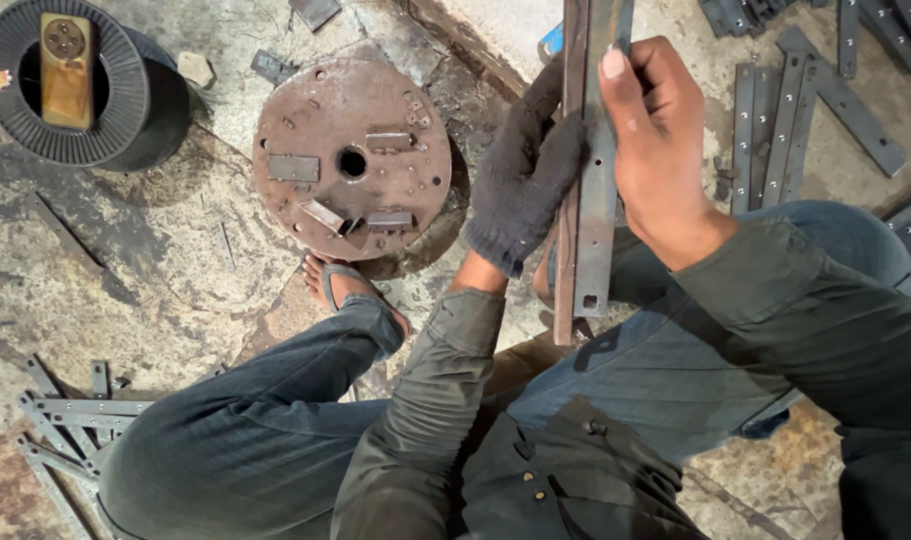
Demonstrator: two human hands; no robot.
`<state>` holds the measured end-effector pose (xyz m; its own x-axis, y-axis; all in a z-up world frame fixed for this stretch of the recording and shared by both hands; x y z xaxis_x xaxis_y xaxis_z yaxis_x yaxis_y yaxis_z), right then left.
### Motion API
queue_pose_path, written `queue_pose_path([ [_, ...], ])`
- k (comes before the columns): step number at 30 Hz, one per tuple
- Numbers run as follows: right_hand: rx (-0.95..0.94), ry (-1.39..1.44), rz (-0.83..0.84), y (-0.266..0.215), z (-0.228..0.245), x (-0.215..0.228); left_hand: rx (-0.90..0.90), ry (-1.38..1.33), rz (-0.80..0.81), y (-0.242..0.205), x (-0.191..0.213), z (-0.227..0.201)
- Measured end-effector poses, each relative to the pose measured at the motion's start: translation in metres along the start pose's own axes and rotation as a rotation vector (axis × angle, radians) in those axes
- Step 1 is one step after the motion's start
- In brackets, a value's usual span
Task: Hammering and aligning metal strips on a circular base for industrial assembly.
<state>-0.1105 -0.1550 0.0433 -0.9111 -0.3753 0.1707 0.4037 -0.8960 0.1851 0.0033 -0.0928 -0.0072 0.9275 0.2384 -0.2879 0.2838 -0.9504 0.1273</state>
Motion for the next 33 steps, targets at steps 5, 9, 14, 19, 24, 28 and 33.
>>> queue_pose_path([
  [5,-0.029,-0.003,-0.026,0.000,-0.004,0.001,-0.036,-0.059,0.011,-0.001,0.000,0.004],
  [9,-0.012,0.046,-0.007,0.001,0.001,-0.002,0.016,-0.009,0.005,0.001,0.001,0.006],
  [14,-0.012,0.023,-0.012,-0.001,-0.008,0.003,-0.009,0.037,0.028,0.001,0.003,0.013],
  [19,-0.004,0.000,-0.015,0.000,-0.006,0.003,-0.106,0.075,0.045,0.000,0.002,0.005],
  [24,-0.007,-0.012,-0.017,-0.001,-0.007,0.003,-0.015,0.049,0.041,0.002,0.001,0.007],
  [28,0.012,0.034,0.011,-0.001,-0.004,0.001,-0.015,0.029,0.041,0.001,0.001,0.008],
  [33,-0.002,0.011,0.010,0.000,-0.005,0.001,-0.044,0.051,0.042,0.001,0.002,0.013],
])
Point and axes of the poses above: each hand's wrist, its own y-axis towards the middle knuckle, its own x-axis out of the back of the hand, z = x × y, the point moved 9 cm from there along y, towards the middle knuckle, and after that the axes turned 2 degrees about -z, right-handed, at the moved point
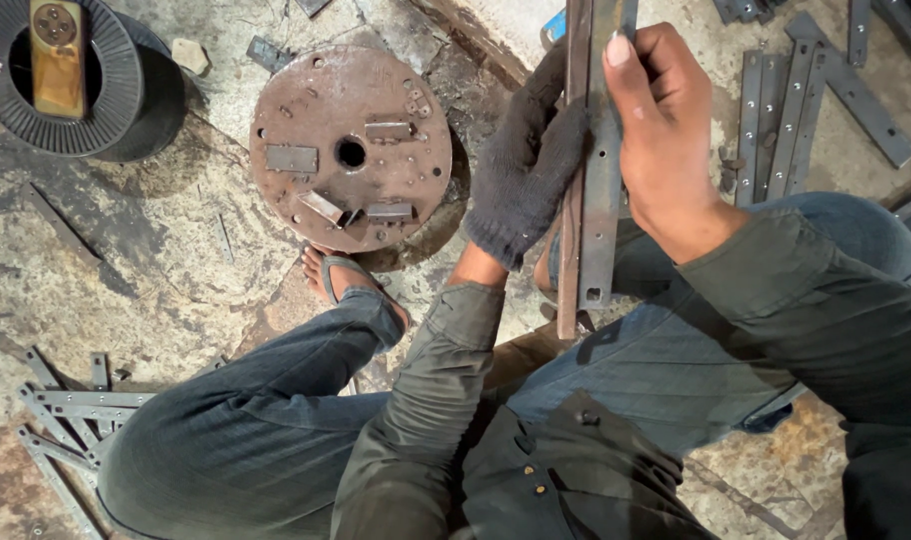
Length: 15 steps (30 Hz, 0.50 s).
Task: Hammering and aligning metal strips on a circular base for industrial assembly.
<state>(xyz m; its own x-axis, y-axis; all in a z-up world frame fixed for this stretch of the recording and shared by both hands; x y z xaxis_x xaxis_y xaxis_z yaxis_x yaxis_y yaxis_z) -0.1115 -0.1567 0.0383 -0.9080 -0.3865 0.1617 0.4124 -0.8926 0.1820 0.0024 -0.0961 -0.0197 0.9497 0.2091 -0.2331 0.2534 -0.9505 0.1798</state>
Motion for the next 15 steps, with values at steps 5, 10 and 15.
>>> queue_pose_path([
  [5,-0.003,-0.005,-0.003,-0.002,-0.008,0.004,0.007,-0.014,0.012,0.000,0.000,0.004],
  [10,-0.018,0.040,-0.029,0.000,0.000,0.000,-0.032,0.060,0.006,0.000,0.001,0.003],
  [15,-0.054,0.015,-0.039,0.000,-0.007,0.001,0.011,0.005,0.022,0.002,0.001,0.003],
])
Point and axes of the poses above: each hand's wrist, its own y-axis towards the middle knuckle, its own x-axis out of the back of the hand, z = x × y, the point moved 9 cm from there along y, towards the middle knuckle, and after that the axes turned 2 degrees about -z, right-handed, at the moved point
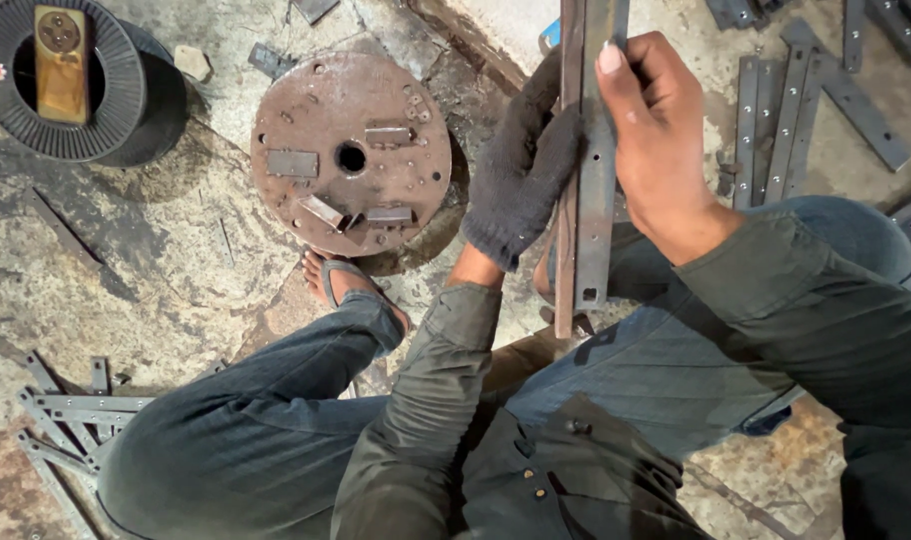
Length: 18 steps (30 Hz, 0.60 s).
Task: Hammering and aligning metal strips on a circular base for industrial assembly.
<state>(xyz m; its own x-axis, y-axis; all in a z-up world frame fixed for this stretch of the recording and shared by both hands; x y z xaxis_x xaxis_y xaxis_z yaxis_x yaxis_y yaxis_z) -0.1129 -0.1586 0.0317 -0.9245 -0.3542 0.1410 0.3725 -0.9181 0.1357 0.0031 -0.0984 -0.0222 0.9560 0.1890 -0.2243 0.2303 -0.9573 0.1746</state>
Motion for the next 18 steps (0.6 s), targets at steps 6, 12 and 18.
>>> queue_pose_path([
  [6,-0.031,-0.057,-0.029,0.003,-0.005,0.010,0.329,0.017,-0.093,0.006,0.011,0.015],
  [12,-0.014,-0.064,0.052,-0.002,-0.013,0.001,0.293,0.732,0.018,-0.039,0.048,0.164],
  [18,-0.218,-0.117,0.086,-0.002,-0.024,-0.018,0.404,0.852,0.039,-0.119,0.071,0.255],
])
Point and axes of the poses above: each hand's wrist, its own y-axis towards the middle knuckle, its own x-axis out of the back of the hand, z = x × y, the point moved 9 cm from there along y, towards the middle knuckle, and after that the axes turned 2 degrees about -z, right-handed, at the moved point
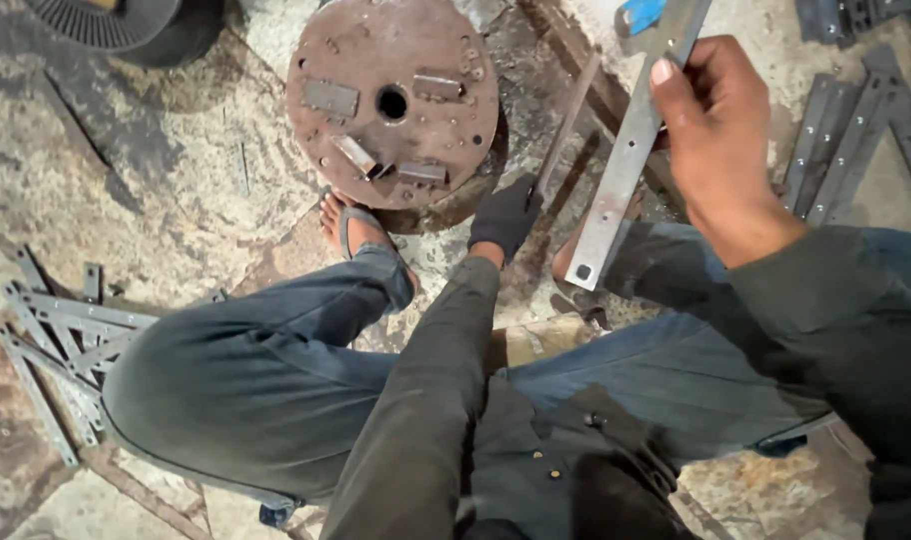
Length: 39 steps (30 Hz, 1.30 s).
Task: Hammering and aligning metal strips on a circular base for industrial assembly.
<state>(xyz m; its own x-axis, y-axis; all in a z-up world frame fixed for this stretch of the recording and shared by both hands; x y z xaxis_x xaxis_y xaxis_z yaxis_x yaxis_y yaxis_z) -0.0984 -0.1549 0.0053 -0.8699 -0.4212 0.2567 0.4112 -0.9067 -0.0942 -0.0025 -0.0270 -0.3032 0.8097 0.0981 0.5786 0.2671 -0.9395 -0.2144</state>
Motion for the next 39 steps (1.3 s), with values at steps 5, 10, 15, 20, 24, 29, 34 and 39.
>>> queue_pose_path([
  [5,0.135,-0.197,0.049,0.005,-0.049,-0.007,0.104,0.105,0.122,-0.014,-0.015,0.032],
  [10,0.000,-0.232,0.109,0.013,-0.054,-0.045,0.251,0.142,0.159,-0.016,-0.026,0.069],
  [15,0.006,-0.282,0.116,0.032,-0.101,-0.095,0.306,-0.094,-0.043,0.015,-0.029,0.118],
  [20,-0.002,-0.265,0.097,0.072,-0.167,-0.166,0.719,-0.921,0.158,-0.003,0.034,0.117],
  [24,0.336,-0.386,0.077,0.095,-0.240,-0.213,0.591,-0.495,0.278,-0.031,0.143,0.066],
  [29,-0.119,-0.361,0.060,0.096,-0.249,-0.253,0.507,-0.146,0.043,-0.054,0.135,0.111],
  [34,-0.277,-0.236,0.177,0.078,-0.250,-0.249,0.721,0.004,0.138,-0.077,0.122,0.138],
  [39,0.280,-0.798,0.208,0.083,-0.172,-0.152,0.724,-0.025,0.139,-0.068,0.133,0.132],
])
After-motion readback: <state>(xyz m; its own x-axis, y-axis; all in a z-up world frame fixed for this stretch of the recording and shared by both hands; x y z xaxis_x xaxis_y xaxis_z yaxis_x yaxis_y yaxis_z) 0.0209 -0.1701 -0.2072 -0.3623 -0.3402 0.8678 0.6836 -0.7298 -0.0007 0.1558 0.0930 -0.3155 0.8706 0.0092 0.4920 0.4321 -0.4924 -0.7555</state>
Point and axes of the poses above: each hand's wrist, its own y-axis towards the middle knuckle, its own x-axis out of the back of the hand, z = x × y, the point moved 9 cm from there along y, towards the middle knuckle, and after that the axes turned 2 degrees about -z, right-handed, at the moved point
